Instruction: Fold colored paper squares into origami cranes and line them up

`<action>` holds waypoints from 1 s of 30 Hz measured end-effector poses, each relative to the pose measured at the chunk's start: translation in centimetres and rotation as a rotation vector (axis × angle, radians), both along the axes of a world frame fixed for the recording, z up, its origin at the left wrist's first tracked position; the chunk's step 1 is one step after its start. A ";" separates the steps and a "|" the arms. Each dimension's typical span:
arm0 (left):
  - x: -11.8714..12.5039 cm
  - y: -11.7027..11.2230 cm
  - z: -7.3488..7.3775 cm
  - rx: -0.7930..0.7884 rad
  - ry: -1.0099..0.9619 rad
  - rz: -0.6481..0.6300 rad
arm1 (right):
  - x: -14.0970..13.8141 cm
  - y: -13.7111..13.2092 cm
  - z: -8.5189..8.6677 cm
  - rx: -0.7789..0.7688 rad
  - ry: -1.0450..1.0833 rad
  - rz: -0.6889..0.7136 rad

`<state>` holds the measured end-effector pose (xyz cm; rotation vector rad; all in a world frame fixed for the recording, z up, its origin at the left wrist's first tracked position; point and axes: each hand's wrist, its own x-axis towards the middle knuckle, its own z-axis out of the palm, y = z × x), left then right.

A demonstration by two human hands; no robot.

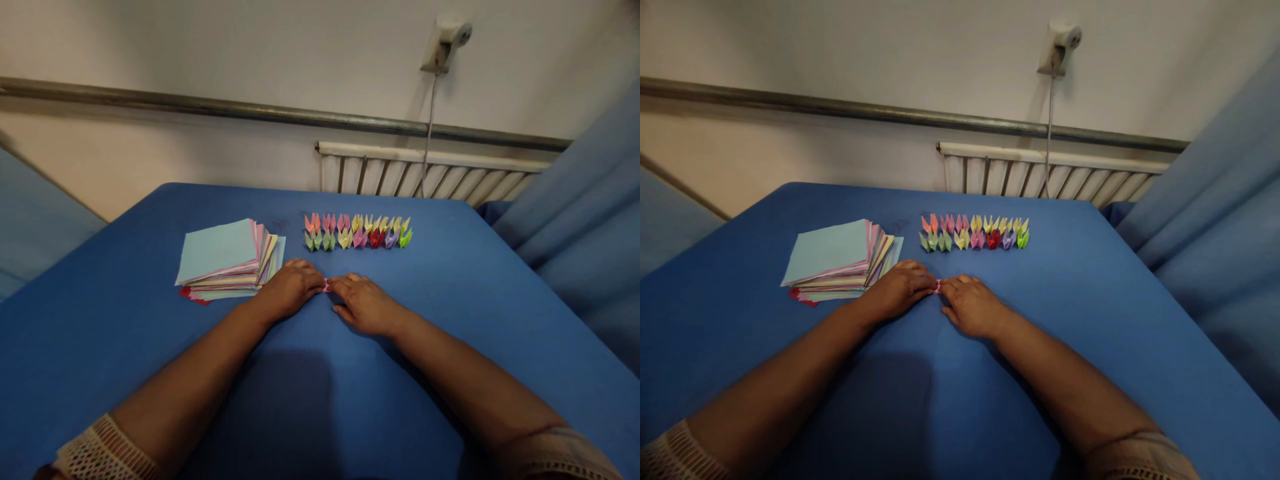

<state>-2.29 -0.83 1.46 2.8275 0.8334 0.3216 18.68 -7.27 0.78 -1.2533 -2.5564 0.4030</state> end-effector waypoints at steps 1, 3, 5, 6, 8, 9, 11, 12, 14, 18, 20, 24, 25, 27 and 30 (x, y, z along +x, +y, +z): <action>0.0 0.0 -0.1 0.018 0.006 0.002 | 0.0 0.0 0.0 -0.004 0.000 0.001; 0.0 0.0 -0.1 0.032 0.013 -0.003 | 0.0 0.0 0.1 -0.008 -0.003 0.002; 0.0 0.0 -0.1 0.031 0.016 -0.014 | 0.0 0.0 0.2 -0.010 -0.007 0.002; 0.0 0.0 0.0 0.034 0.021 -0.019 | 0.0 0.0 0.2 -0.010 -0.008 0.001; 0.1 -0.1 0.1 0.054 0.043 -0.021 | 0.0 0.0 0.3 -0.012 -0.009 -0.001; 0.1 -0.1 0.1 0.069 0.054 -0.018 | 0.0 0.0 0.3 -0.012 -0.008 -0.002; 0.2 -0.2 0.2 0.095 0.076 -0.013 | 0.0 0.0 0.3 -0.015 -0.005 -0.004; 0.2 -0.2 0.2 0.102 0.085 -0.011 | 0.0 0.0 0.2 -0.017 -0.004 -0.006; 0.3 -0.3 0.2 0.106 0.091 -0.010 | -0.1 0.0 0.2 -0.021 -0.004 -0.012; 0.2 -0.3 0.2 0.086 0.077 -0.012 | -0.2 0.0 0.3 -0.024 -0.013 -0.027; 0.3 -0.3 0.2 0.080 0.085 -0.005 | -0.2 -0.1 0.4 -0.022 -0.021 -0.030; 0.4 -0.3 0.2 0.061 0.083 0.011 | -0.2 -0.1 0.4 -0.013 -0.022 -0.022; 0.4 -0.3 0.1 0.055 0.078 0.014 | -0.2 -0.1 0.3 -0.013 -0.022 -0.022; 0.5 -0.3 0.1 0.047 0.075 0.018 | -0.1 -0.1 0.3 -0.015 -0.027 -0.029; 0.5 -0.2 0.0 0.037 0.075 0.025 | -0.1 -0.1 0.3 -0.011 -0.040 -0.033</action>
